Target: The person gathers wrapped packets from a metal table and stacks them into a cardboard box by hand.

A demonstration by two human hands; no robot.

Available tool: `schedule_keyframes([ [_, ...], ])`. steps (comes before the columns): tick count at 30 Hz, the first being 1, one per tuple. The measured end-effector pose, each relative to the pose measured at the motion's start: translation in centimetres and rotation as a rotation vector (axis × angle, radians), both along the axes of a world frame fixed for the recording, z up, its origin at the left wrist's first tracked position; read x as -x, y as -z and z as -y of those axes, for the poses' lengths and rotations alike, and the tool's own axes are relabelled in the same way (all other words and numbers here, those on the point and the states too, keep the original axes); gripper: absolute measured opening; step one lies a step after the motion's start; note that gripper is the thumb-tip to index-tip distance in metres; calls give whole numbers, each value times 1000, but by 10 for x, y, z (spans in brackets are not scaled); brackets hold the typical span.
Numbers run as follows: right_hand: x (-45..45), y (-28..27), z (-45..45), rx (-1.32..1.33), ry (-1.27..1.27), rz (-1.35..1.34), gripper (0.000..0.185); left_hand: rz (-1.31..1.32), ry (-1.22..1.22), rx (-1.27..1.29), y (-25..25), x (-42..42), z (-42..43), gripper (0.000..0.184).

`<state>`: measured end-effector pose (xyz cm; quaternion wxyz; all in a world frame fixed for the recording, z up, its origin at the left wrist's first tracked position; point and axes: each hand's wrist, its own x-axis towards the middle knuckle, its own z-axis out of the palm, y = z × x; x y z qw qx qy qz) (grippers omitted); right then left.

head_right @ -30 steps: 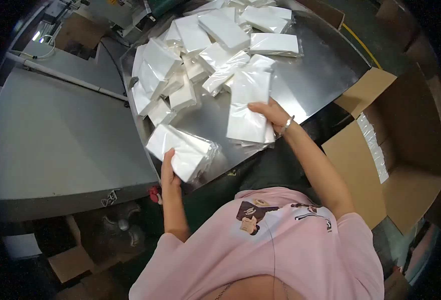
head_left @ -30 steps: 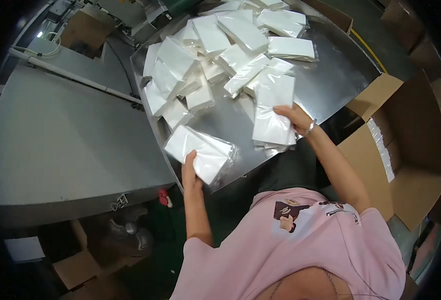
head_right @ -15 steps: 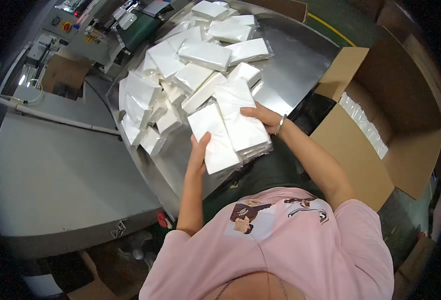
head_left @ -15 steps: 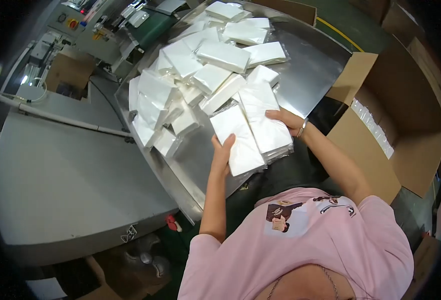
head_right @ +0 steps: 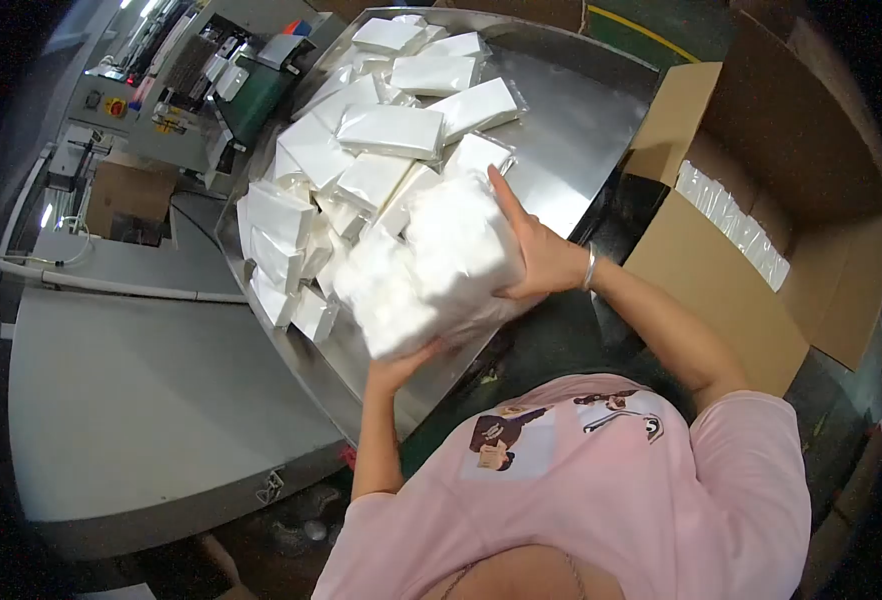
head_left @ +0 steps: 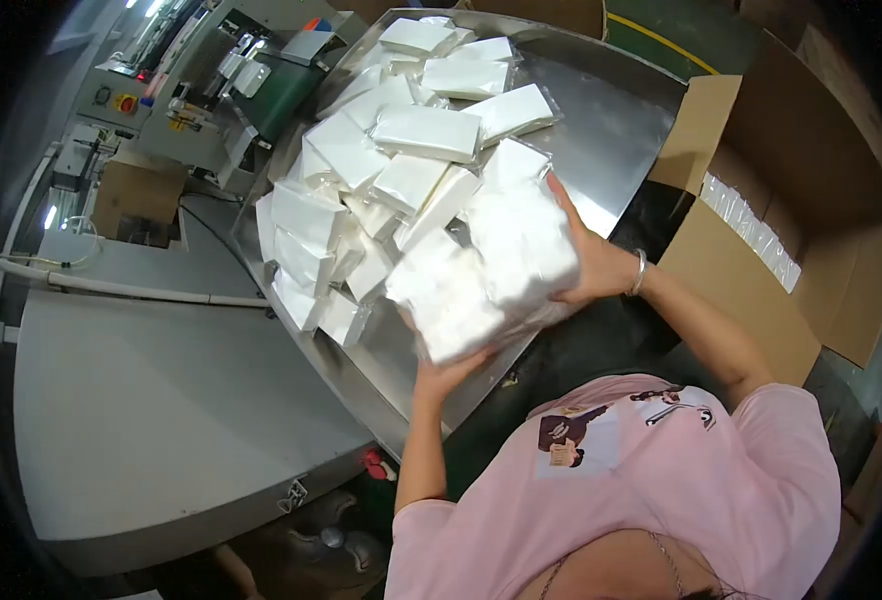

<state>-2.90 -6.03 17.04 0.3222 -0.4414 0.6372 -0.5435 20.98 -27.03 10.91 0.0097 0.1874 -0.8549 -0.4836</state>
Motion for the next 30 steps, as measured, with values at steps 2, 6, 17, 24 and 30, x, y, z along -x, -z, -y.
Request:
schedule_keyframes([
  [2,7,55,7,62,60,-416,134,-94,131,165,45,-6,19,58],
  [6,21,85,5,43,51,-519,136,-35,209,197,38,21,18,56],
  [17,135,28,-219,338,784,-227,127,-204,392,-76,-89,299,-174,49],
  [24,224,65,-403,697,1595,141,103,-896,512,152,-51,484,-391,120],
  [30,303,193,-454,541,2093,175,115,-650,420,190,78,580,-471,117],
])
